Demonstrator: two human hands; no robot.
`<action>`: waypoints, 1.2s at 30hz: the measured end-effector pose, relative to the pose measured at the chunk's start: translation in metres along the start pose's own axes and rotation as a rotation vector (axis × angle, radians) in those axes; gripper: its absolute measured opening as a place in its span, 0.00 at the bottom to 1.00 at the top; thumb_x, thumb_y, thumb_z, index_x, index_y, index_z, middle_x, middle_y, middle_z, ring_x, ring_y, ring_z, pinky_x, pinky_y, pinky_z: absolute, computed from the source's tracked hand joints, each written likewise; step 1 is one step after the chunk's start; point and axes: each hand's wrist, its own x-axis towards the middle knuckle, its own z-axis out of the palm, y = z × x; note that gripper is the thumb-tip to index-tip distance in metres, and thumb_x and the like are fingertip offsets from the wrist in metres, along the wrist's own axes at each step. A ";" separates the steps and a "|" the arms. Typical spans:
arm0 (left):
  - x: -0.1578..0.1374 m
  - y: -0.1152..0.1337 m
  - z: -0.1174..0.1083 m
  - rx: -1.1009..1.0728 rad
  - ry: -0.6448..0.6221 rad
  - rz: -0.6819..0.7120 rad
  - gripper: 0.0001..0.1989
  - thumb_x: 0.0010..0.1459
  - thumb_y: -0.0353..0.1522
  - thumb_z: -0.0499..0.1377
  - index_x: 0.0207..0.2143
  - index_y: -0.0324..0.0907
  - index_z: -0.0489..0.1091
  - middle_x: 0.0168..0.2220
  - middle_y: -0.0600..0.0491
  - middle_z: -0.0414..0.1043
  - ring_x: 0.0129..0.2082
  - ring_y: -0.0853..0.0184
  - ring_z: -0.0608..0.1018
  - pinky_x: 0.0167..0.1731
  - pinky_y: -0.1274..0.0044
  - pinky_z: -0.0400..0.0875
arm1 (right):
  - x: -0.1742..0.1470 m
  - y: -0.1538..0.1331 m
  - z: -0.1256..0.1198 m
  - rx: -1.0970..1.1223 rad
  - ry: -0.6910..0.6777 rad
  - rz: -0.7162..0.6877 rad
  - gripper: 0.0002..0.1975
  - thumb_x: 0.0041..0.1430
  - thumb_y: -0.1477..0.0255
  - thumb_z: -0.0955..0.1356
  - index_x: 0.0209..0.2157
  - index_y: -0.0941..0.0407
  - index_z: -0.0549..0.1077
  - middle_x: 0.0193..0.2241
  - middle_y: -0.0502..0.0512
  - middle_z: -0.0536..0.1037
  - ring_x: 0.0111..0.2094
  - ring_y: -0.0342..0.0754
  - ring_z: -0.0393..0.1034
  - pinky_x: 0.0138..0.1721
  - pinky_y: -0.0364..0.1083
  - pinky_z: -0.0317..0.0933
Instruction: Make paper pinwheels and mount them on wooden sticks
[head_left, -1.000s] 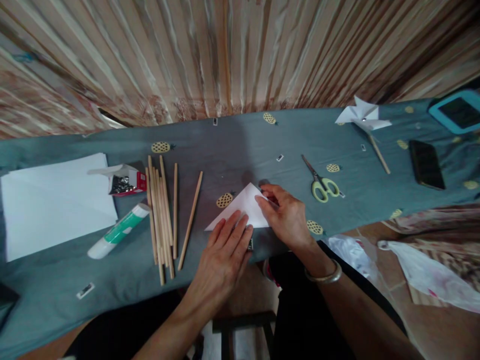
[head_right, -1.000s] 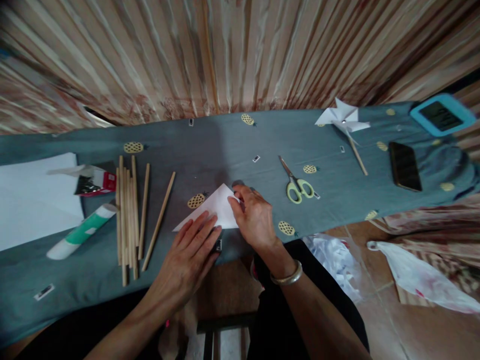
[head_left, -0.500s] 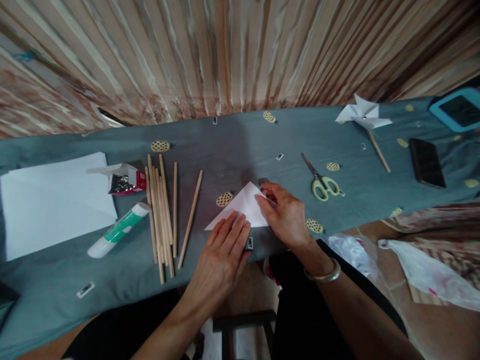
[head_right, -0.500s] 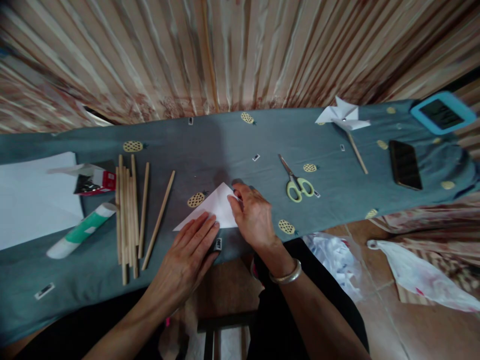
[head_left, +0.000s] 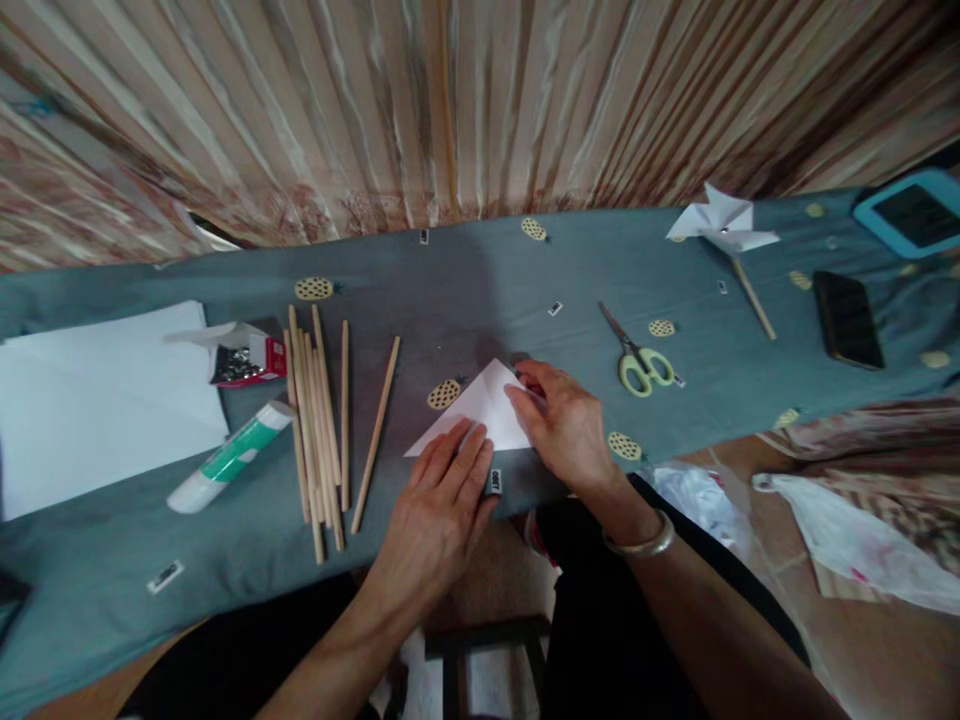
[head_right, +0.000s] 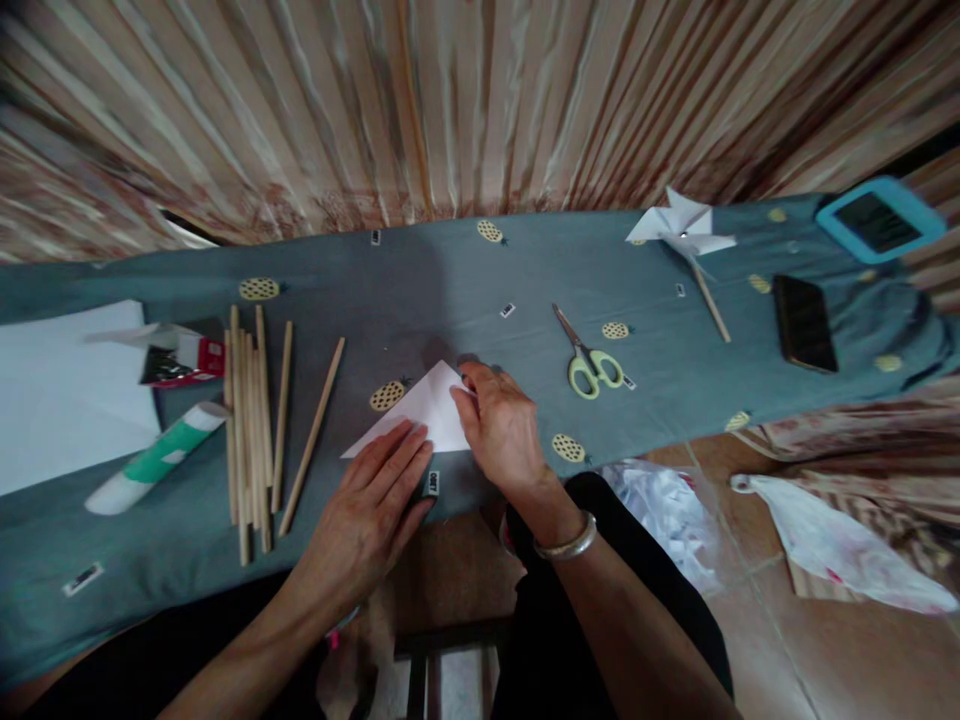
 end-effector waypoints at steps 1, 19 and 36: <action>0.000 0.000 0.000 -0.002 0.003 -0.002 0.21 0.62 0.30 0.57 0.56 0.31 0.65 0.58 0.38 0.69 0.60 0.49 0.69 0.55 0.57 0.71 | 0.000 0.000 0.000 -0.019 0.003 -0.016 0.14 0.65 0.66 0.63 0.46 0.59 0.74 0.35 0.58 0.80 0.36 0.51 0.75 0.40 0.49 0.69; 0.000 -0.001 0.003 0.014 0.007 0.019 0.21 0.63 0.33 0.56 0.55 0.29 0.66 0.59 0.37 0.67 0.61 0.48 0.67 0.56 0.57 0.68 | -0.058 0.016 -0.023 -0.223 0.006 -0.030 0.30 0.67 0.62 0.61 0.65 0.59 0.53 0.63 0.71 0.61 0.65 0.59 0.54 0.61 0.62 0.52; -0.002 0.009 -0.001 0.091 -0.125 -0.082 0.21 0.68 0.35 0.48 0.59 0.35 0.63 0.63 0.41 0.62 0.64 0.52 0.63 0.61 0.44 0.50 | -0.060 0.015 -0.030 -0.081 -0.042 -0.145 0.24 0.67 0.63 0.62 0.59 0.60 0.64 0.60 0.70 0.67 0.61 0.59 0.62 0.59 0.60 0.60</action>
